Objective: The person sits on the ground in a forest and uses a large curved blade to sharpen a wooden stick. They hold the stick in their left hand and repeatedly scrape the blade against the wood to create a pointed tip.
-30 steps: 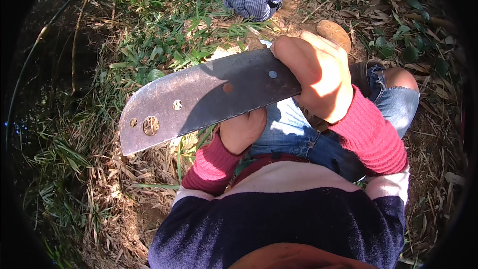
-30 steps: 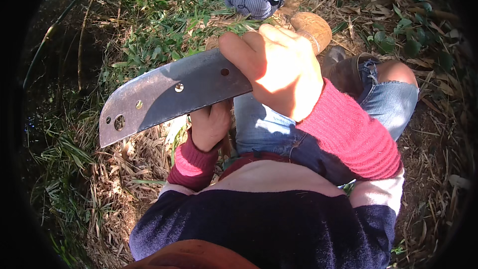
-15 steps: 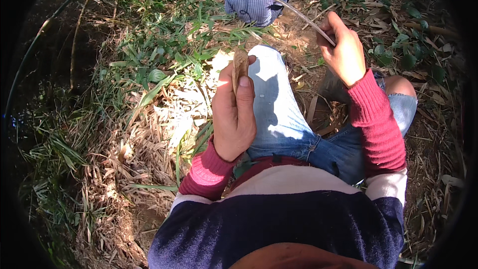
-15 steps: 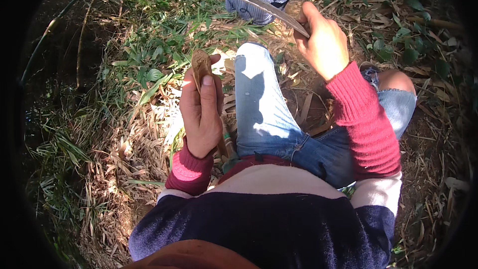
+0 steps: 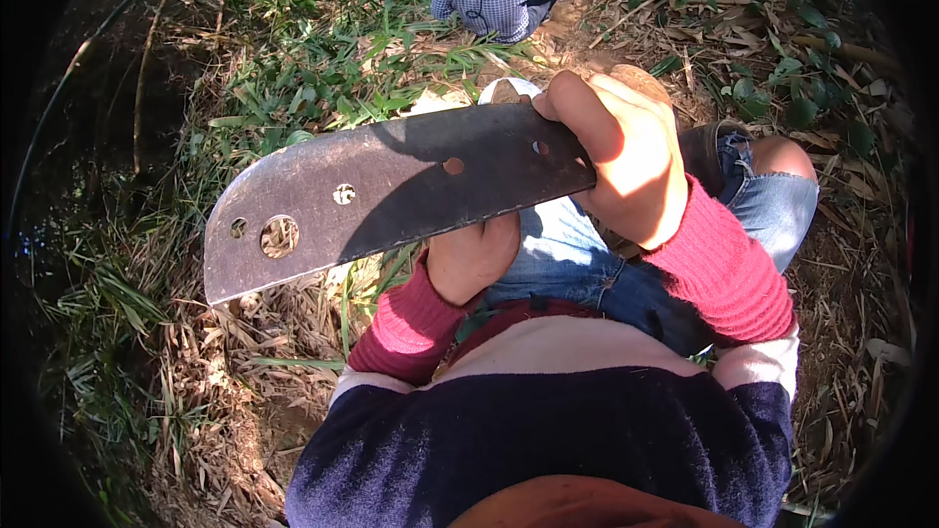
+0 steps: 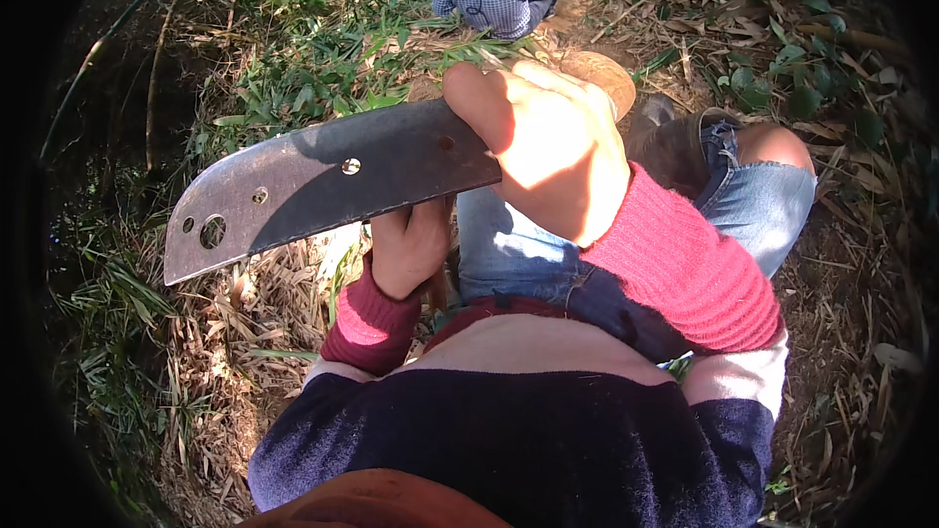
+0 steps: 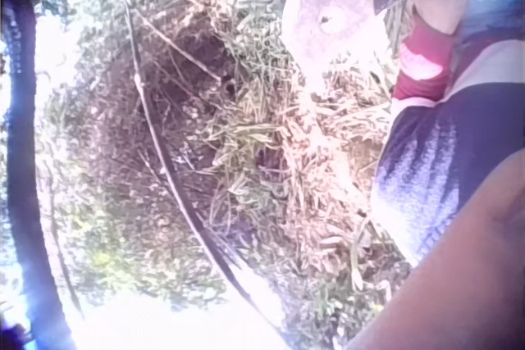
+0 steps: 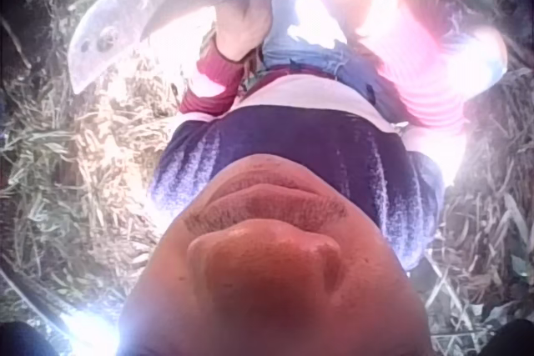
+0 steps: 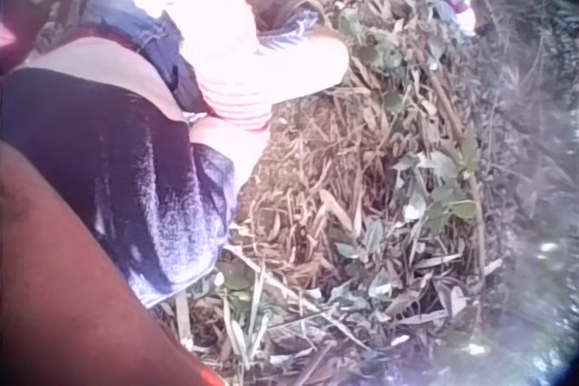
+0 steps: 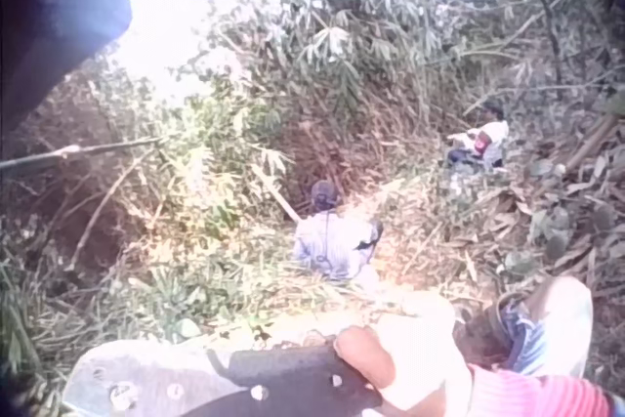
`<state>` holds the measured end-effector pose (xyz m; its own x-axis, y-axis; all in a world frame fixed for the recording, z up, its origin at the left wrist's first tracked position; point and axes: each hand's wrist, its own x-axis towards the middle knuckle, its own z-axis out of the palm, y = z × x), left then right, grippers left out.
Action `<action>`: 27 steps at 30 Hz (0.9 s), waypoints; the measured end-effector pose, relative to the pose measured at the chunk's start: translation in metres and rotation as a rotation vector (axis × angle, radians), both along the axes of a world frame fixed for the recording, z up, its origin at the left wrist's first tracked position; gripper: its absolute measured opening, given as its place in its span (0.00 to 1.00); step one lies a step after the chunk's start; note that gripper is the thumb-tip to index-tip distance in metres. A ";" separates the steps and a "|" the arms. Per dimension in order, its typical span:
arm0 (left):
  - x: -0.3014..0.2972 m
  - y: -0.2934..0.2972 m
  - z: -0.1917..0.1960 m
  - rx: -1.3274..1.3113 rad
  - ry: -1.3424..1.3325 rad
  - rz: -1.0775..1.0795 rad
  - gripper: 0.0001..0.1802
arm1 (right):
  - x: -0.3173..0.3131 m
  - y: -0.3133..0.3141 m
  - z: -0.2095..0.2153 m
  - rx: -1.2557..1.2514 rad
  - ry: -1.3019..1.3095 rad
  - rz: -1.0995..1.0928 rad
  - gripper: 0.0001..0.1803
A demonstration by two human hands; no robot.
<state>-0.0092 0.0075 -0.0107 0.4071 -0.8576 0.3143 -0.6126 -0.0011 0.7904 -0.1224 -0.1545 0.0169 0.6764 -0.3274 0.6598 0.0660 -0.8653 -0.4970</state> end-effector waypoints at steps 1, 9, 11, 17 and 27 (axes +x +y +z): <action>-0.001 0.001 -0.004 0.011 0.095 0.013 0.13 | 0.000 -0.001 -0.003 -0.006 0.003 -0.003 0.17; -0.005 -0.002 -0.013 0.066 0.320 0.079 0.12 | -0.002 -0.006 -0.004 -0.051 0.123 -0.002 0.14; -0.003 -0.005 -0.009 0.111 0.404 0.093 0.11 | 0.000 -0.004 -0.014 -0.062 0.164 -0.061 0.13; -0.012 -0.008 0.027 -0.016 0.470 0.112 0.18 | 0.013 -0.070 -0.055 -0.010 0.498 -0.400 0.07; 0.010 -0.009 0.029 -0.025 0.739 -0.040 0.22 | -0.005 -0.035 -0.001 0.334 0.086 -0.081 0.11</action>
<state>0.0005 -0.0015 0.0184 0.4888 -0.8723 -0.0100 0.0807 0.0338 0.9962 -0.1269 -0.1894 0.0159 0.6877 -0.5702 0.4494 -0.0501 -0.6548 -0.7542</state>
